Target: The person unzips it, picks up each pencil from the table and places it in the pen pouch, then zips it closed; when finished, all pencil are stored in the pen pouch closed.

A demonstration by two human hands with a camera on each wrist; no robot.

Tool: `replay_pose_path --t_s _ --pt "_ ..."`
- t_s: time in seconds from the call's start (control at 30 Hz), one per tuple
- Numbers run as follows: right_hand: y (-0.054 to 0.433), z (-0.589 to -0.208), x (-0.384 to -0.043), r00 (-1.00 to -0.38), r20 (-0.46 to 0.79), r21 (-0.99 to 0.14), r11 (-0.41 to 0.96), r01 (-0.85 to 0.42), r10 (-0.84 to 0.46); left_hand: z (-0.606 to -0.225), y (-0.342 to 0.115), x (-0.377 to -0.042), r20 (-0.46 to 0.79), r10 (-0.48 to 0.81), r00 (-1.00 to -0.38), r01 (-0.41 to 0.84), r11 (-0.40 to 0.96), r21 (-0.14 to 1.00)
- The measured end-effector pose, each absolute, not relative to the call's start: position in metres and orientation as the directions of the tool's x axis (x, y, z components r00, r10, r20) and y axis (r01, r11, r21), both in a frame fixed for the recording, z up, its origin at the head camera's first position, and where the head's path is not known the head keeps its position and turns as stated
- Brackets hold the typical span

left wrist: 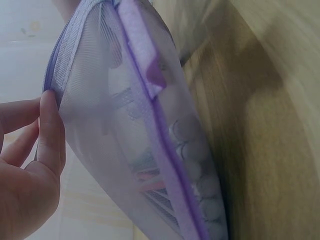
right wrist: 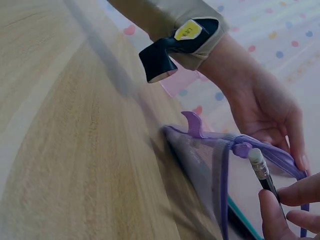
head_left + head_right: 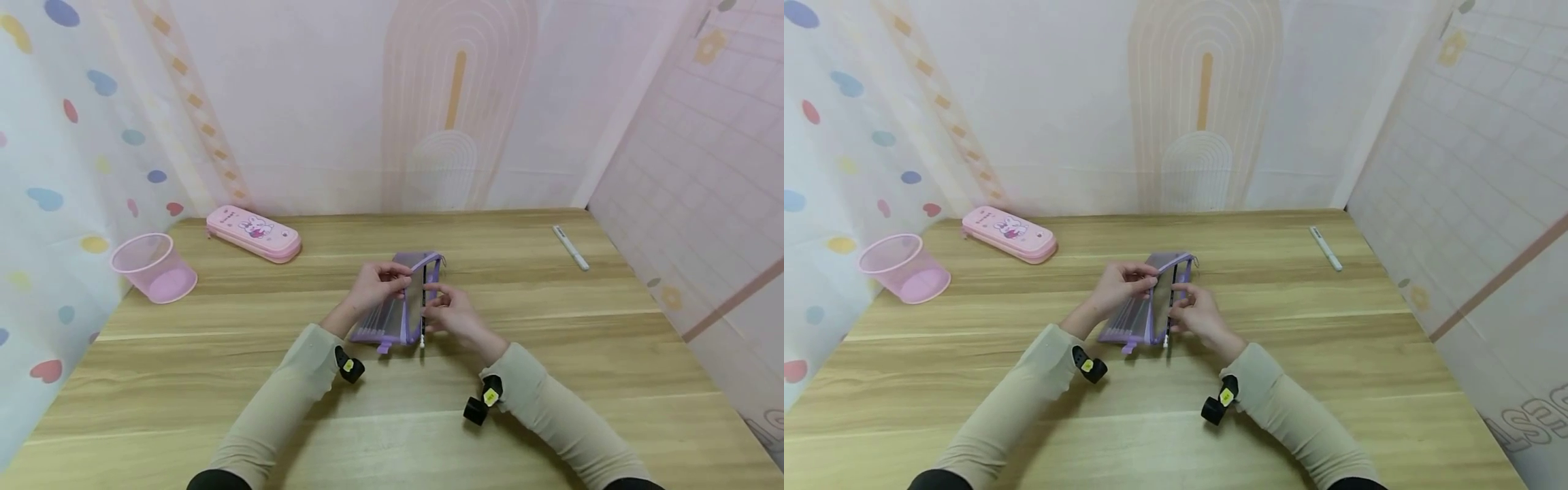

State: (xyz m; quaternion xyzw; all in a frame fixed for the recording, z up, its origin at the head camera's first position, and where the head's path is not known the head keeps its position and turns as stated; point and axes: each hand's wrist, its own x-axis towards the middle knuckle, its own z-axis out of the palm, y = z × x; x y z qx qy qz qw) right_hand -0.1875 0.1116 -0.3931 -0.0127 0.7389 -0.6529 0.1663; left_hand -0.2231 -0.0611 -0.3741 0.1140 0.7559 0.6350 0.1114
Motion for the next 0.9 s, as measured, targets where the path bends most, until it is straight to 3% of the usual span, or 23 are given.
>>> replay_pose_path --t_s 0.43,0.77,0.9 --pt "0.095 -0.392 -0.195 -0.966 -0.200 -0.972 0.161 0.174 -0.164 -0.379 -0.058 -0.225 0.016 0.335 -0.942 0.078 0.172 0.982" --pt "0.082 -0.405 -0.203 -0.980 -0.145 -0.939 0.331 0.092 -0.139 -0.378 -0.055 -0.224 0.001 0.331 -0.944 0.051 0.143 0.988" --pt "0.080 -0.406 -0.207 -0.981 -0.137 -0.938 0.336 0.083 -0.141 -0.377 -0.054 -0.224 -0.002 0.330 -0.944 0.046 0.136 0.990"
